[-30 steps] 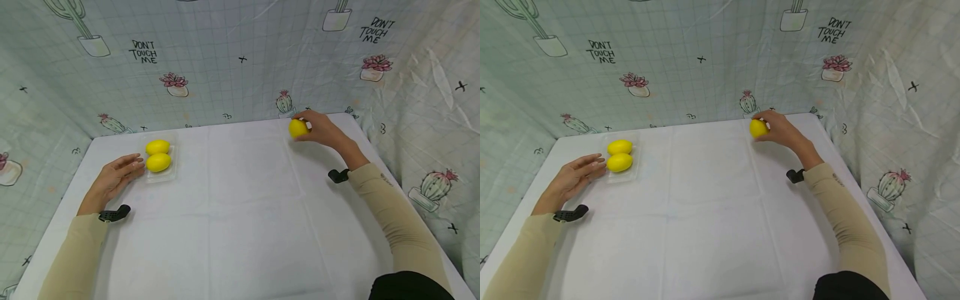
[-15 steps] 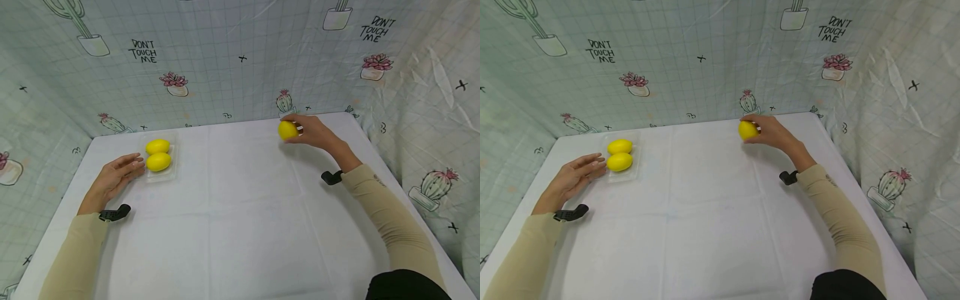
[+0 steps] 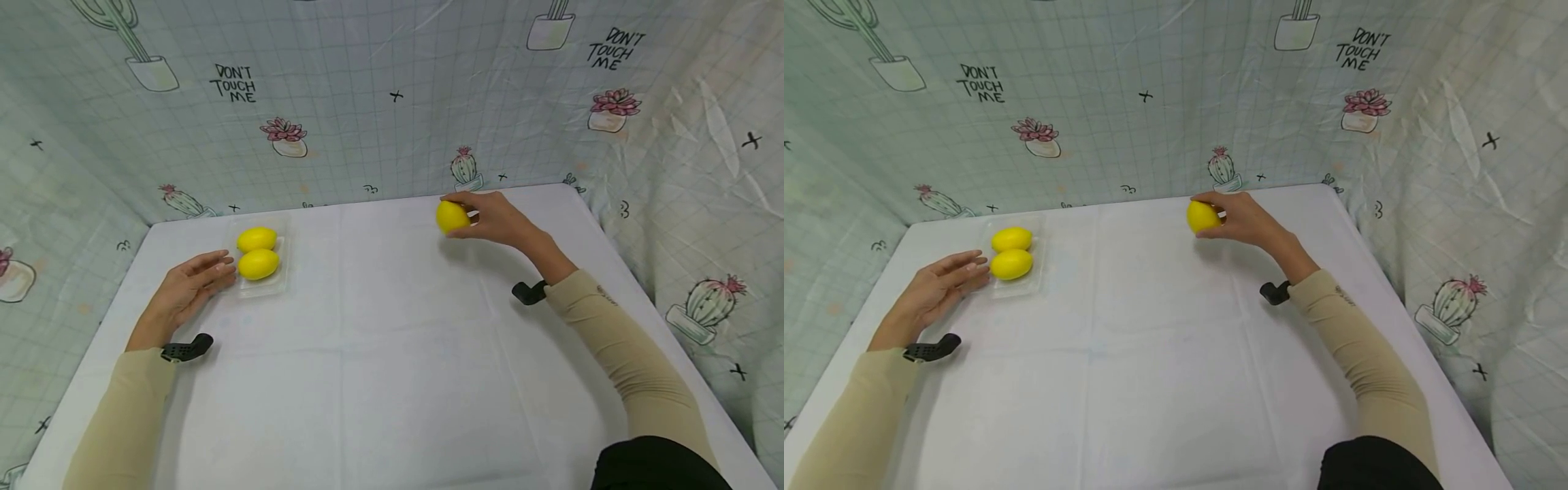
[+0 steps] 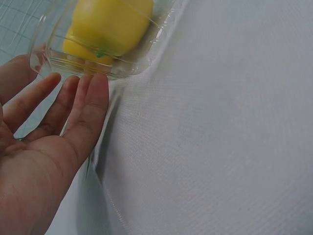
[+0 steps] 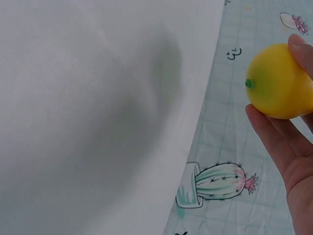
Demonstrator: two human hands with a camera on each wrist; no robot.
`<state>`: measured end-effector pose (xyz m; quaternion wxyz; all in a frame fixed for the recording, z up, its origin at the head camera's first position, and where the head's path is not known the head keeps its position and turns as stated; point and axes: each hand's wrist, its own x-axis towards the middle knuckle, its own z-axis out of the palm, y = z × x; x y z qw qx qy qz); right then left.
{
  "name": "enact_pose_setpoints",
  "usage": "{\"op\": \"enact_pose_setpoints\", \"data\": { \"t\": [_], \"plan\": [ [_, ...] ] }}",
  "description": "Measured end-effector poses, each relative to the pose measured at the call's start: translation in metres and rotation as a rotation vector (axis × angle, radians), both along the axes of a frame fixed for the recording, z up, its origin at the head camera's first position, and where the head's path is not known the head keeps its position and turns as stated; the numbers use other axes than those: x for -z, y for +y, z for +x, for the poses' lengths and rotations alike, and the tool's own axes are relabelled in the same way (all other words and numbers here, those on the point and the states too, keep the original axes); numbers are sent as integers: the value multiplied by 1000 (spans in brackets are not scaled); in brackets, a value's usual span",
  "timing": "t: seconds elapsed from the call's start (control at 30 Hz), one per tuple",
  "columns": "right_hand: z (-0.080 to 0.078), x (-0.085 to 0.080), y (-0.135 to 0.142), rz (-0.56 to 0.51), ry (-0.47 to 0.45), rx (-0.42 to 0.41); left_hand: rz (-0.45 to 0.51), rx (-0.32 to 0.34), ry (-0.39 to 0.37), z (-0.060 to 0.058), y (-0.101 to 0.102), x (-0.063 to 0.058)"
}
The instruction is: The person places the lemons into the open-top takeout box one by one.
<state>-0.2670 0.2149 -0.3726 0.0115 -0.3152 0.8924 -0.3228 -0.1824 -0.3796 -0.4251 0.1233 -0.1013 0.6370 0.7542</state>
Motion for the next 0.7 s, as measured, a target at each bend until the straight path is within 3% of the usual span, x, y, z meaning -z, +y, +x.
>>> {"op": "enact_pose_setpoints", "data": {
  "t": [0.17, 0.7],
  "plan": [
    [0, -1, -7, -15, 30, -45, 43, 0, 14, 1, 0, 0],
    [3, 1, -25, -28, 54, -100, 30, 4, 17, 1, 1, 2]
  ]
}}
